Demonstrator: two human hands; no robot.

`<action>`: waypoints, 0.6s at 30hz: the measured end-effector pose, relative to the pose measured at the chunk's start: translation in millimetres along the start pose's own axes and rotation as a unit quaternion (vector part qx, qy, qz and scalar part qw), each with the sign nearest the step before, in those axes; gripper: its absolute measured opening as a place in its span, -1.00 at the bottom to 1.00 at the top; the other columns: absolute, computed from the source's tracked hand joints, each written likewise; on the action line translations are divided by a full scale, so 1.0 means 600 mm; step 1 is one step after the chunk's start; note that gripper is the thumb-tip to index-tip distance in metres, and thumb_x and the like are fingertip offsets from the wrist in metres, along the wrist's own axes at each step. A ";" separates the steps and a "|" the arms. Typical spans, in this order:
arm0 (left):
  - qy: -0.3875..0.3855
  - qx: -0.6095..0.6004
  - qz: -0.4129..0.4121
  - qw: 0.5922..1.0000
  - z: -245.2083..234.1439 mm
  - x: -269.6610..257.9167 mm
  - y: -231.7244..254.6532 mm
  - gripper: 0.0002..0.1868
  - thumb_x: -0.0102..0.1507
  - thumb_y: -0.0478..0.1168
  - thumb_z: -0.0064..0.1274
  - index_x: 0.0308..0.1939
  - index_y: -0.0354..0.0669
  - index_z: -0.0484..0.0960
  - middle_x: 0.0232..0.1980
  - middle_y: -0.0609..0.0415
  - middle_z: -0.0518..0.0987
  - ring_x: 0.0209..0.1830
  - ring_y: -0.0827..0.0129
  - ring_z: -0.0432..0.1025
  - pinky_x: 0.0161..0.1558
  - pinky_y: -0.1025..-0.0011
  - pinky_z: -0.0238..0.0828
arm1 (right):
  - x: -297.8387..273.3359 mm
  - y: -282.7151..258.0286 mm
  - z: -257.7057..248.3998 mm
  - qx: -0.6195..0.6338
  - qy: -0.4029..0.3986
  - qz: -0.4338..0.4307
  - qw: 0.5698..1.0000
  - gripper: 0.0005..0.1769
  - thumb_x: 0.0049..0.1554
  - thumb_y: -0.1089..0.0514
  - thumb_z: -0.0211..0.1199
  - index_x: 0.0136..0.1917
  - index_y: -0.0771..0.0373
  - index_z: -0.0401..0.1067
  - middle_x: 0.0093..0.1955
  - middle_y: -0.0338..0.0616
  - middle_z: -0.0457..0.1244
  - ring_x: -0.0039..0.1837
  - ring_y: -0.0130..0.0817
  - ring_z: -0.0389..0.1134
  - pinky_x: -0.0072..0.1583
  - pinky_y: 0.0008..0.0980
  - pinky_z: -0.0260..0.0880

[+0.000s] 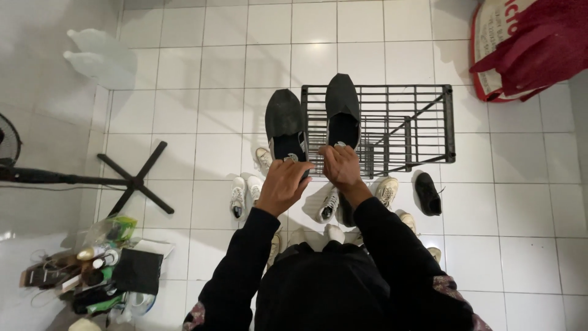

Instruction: The person organizes multiple pairs of shoes and sandals by picking them up from the floor and placing them onto a metal shoe rack. They handle black sneakers, white sneakers, slip-on shoes, and flip-flops, arranging them on different shelves of the rack.

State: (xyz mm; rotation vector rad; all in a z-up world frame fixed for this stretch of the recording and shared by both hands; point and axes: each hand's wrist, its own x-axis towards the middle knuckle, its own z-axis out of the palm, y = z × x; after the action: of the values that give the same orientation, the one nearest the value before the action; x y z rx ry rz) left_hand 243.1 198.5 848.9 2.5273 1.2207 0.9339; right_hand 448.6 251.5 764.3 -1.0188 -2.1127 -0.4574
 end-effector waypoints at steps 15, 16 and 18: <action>-0.122 0.041 0.049 0.990 0.174 0.028 -0.112 -0.78 0.38 -0.22 -0.03 0.10 -0.10 0.44 -0.26 0.06 0.58 -0.22 0.16 0.44 0.02 0.21 0.23 | -0.044 0.039 -0.052 -0.033 0.024 -0.021 0.999 -0.70 0.17 0.25 -0.02 -0.41 0.15 0.23 -0.44 -0.24 0.03 -0.35 -0.25 0.15 -0.24 -0.32 0.11; -0.153 0.048 0.036 0.986 0.176 0.029 -0.114 -0.81 0.37 -0.18 -0.02 0.05 -0.05 0.46 -0.22 0.11 0.59 -0.20 0.20 0.42 0.03 0.23 0.21 | -0.049 0.040 -0.052 -0.038 0.017 -0.020 0.999 -0.74 0.15 0.27 -0.01 -0.37 0.17 0.28 -0.44 -0.25 0.03 -0.36 -0.24 0.15 -0.25 -0.32 0.12; -0.181 0.059 0.026 0.981 0.166 0.041 -0.114 -0.84 0.36 -0.13 -0.01 0.01 0.01 0.47 -0.18 0.16 0.59 -0.17 0.25 0.40 0.03 0.25 0.18 | -0.044 0.042 -0.050 -0.044 0.016 -0.021 0.999 -0.79 0.14 0.30 0.01 -0.34 0.19 0.32 -0.45 -0.25 0.03 -0.37 -0.24 0.14 -0.26 -0.31 0.12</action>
State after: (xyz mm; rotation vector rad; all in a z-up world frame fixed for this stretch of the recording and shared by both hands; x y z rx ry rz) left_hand 271.4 271.0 753.8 2.6745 1.1286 0.3909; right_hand 493.1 235.6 764.6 -1.0112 -2.1042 -0.5891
